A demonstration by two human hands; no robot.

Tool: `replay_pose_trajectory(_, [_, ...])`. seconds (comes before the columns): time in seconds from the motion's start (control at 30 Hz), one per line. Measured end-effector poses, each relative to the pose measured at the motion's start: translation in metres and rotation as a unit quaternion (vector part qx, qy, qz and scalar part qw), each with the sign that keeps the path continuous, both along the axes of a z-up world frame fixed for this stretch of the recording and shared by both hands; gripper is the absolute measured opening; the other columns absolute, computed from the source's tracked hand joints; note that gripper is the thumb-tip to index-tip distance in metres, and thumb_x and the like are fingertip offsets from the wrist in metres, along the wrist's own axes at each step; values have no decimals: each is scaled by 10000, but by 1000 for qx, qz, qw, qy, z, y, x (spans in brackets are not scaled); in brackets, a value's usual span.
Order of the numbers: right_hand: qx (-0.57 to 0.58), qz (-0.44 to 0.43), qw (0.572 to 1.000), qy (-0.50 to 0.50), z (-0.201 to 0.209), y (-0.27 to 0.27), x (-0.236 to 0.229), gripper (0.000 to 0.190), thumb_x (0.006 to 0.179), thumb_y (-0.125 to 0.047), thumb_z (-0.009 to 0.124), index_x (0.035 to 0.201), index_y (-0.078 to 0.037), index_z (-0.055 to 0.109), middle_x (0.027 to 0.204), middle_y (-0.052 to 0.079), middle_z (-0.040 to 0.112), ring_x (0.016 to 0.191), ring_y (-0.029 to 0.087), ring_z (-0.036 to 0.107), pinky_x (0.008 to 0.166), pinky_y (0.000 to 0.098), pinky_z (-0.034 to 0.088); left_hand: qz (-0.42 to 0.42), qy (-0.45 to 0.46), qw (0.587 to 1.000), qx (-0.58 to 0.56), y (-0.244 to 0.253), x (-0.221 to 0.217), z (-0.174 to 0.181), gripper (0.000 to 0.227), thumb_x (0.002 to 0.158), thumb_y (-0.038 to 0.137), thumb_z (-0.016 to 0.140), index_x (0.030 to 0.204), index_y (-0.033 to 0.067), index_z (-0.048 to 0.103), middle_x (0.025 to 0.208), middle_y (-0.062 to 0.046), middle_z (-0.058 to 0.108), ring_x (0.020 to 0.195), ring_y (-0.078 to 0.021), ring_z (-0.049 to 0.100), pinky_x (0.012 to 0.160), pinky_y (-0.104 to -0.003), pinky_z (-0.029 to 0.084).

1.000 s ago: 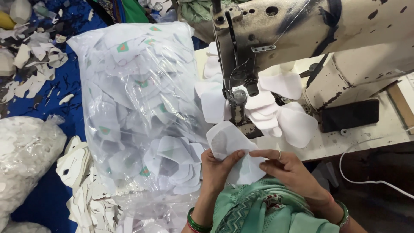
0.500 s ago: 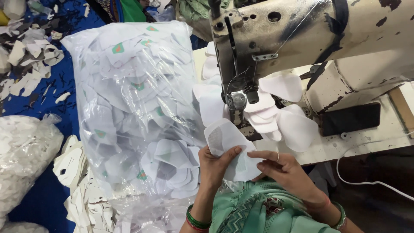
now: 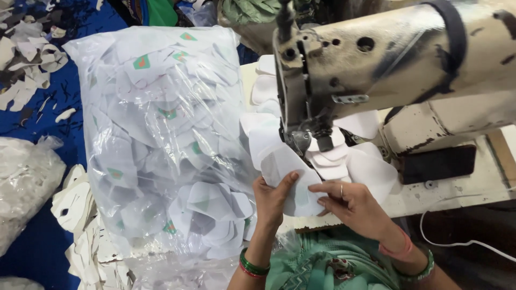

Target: The person operates a sewing machine to stitch white fabric pieces, likely mask components. They pick up pieces from a plastic bag, align them under the needle, sew them, and place the finished items into a pile on the machine table.

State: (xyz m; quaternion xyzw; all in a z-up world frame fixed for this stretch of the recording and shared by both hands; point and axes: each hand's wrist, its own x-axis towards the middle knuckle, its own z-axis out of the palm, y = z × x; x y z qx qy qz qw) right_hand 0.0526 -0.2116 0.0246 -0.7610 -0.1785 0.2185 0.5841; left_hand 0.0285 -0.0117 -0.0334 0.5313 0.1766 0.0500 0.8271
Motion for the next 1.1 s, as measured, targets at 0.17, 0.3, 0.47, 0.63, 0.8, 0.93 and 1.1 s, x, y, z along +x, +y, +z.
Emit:
replay_pose_trajectory(0.17, [19, 38, 999, 8, -6, 26, 43, 306, 927, -14, 661, 1225, -19, 729, 852, 69, 773, 759, 113, 763, 689, 270, 666, 71, -13, 996, -59, 21, 34, -2, 331, 833, 133, 852, 1076, -56, 731, 990, -118, 781, 825, -173, 734, 723, -306, 594])
replay_pose_trajectory(0.3, [23, 28, 999, 19, -11, 40, 59, 310, 945, -25, 651, 1249, -16, 710, 994, 95, 731, 813, 127, 776, 725, 272, 660, 78, 30, 995, -44, 37, 56, 15, 357, 795, 137, 856, 1068, -53, 725, 977, -116, 783, 809, -187, 741, 706, -313, 601])
replay_pose_trajectory(0.47, [100, -7, 994, 42, -33, 49, 62, 292, 951, -7, 631, 1240, 6, 672, 1129, 92, 720, 886, 135, 758, 761, 284, 641, 45, 1, 999, -26, 48, 70, 20, 384, 803, 141, 858, 1090, -68, 713, 982, -127, 777, 807, -194, 732, 706, -320, 603])
replay_pose_trajectory(0.63, [116, -35, 992, 29, -38, 55, 52, 291, 945, 7, 630, 1233, 1, 670, 1097, 71, 764, 873, 129, 764, 766, 286, 628, 32, -66, 997, -1, 42, 60, 23, 566, 827, 96, 860, 1294, -88, 599, 1119, -171, 724, 919, -206, 715, 781, -319, 614])
replay_pose_trajectory(0.8, [46, -59, 997, 3, -34, 57, 44, 344, 968, -19, 658, 1310, -29, 698, 750, 121, 756, 768, 87, 790, 604, 242, 574, 155, -164, 889, 398, 6, -20, -78, 1005, 875, 311, 769, 1612, -13, 169, 1589, -297, 324, 1463, -416, 340, 1187, -487, 277])
replay_pose_trajectory(0.93, [-96, -79, 991, -57, -23, 58, 43, 381, 960, -14, 698, 1337, -51, 738, 732, 184, 669, 614, 193, 604, 578, 292, 502, 52, -214, 944, 246, -10, -16, -41, 893, 949, 416, 714, 1608, 4, 274, 1595, -210, 409, 1474, -334, 416, 1221, -439, 313])
replay_pose_trajectory(1.1, [-10, -109, 951, -288, -32, -9, 49, 507, 799, 40, 707, 1299, -12, 640, 1074, 80, 759, 932, 128, 723, 740, 229, 605, 114, -63, 989, -67, -8, 19, 5, 494, 906, 23, 735, 1386, -26, 629, 1242, -164, 719, 1052, -200, 690, 915, -319, 580])
